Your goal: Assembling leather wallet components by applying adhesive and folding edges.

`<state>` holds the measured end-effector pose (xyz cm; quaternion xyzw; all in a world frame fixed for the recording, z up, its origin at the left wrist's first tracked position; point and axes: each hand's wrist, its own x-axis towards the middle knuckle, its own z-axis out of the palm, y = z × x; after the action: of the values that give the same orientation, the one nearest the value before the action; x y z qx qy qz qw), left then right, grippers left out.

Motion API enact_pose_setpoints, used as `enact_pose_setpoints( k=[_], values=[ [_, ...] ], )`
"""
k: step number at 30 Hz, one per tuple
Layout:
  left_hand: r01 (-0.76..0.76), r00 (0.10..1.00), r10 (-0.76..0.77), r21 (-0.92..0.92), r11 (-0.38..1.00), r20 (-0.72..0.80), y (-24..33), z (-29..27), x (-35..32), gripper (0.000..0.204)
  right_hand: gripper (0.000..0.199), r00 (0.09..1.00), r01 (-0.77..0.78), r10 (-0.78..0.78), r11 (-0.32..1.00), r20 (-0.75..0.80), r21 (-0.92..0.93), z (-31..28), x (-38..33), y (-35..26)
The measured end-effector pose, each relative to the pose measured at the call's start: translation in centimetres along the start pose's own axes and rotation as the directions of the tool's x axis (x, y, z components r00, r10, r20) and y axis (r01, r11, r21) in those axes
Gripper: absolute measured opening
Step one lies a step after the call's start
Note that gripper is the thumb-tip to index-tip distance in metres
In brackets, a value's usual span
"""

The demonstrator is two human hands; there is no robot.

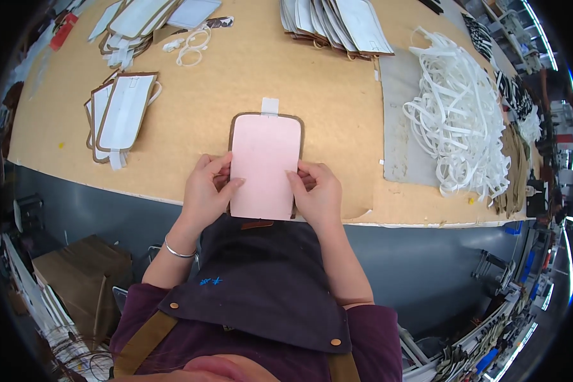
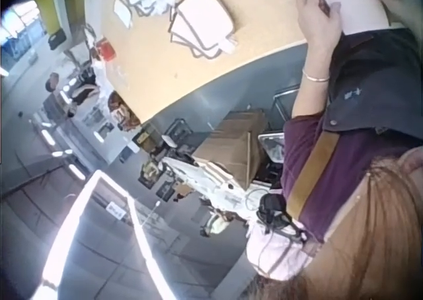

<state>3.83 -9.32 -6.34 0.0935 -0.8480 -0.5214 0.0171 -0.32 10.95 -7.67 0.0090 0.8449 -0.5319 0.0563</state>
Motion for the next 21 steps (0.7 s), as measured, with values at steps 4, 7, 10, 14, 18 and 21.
enact_pose_setpoints(
  k=[4,7,10,14,18,21],
  values=[
    [0.05,0.996,-0.054,0.059,0.997,0.065,0.9,-0.6,0.2,0.043,0.023,0.999,0.03,-0.029,0.999,0.023,-0.035,-0.4,0.2,0.3],
    [-0.195,0.967,0.247,0.428,0.883,-0.069,2.7,-0.7,0.4,0.041,0.025,0.996,0.015,-0.002,0.991,0.092,-0.133,-2.1,1.6,-0.3],
    [-0.429,0.892,0.45,0.383,0.818,0.039,3.4,0.0,0.8,0.033,0.022,0.992,0.108,-0.088,0.964,0.092,-0.242,-3.1,5.1,-2.6],
    [-0.534,0.842,0.518,0.356,0.767,0.147,3.4,2.2,1.3,0.022,0.024,0.963,0.251,-0.212,0.933,0.169,-0.259,-1.7,12.5,-3.8],
    [-0.476,0.877,0.452,0.417,0.774,0.162,3.6,2.4,1.5,0.017,0.025,0.937,0.271,-0.123,0.846,0.327,-0.46,1.3,15.7,-5.0],
    [-0.469,0.88,0.454,0.415,0.779,0.142,3.6,2.4,1.5,0.016,0.025,0.89,0.306,-0.003,0.746,0.456,-0.591,2.1,16.1,-6.8]
  ],
)
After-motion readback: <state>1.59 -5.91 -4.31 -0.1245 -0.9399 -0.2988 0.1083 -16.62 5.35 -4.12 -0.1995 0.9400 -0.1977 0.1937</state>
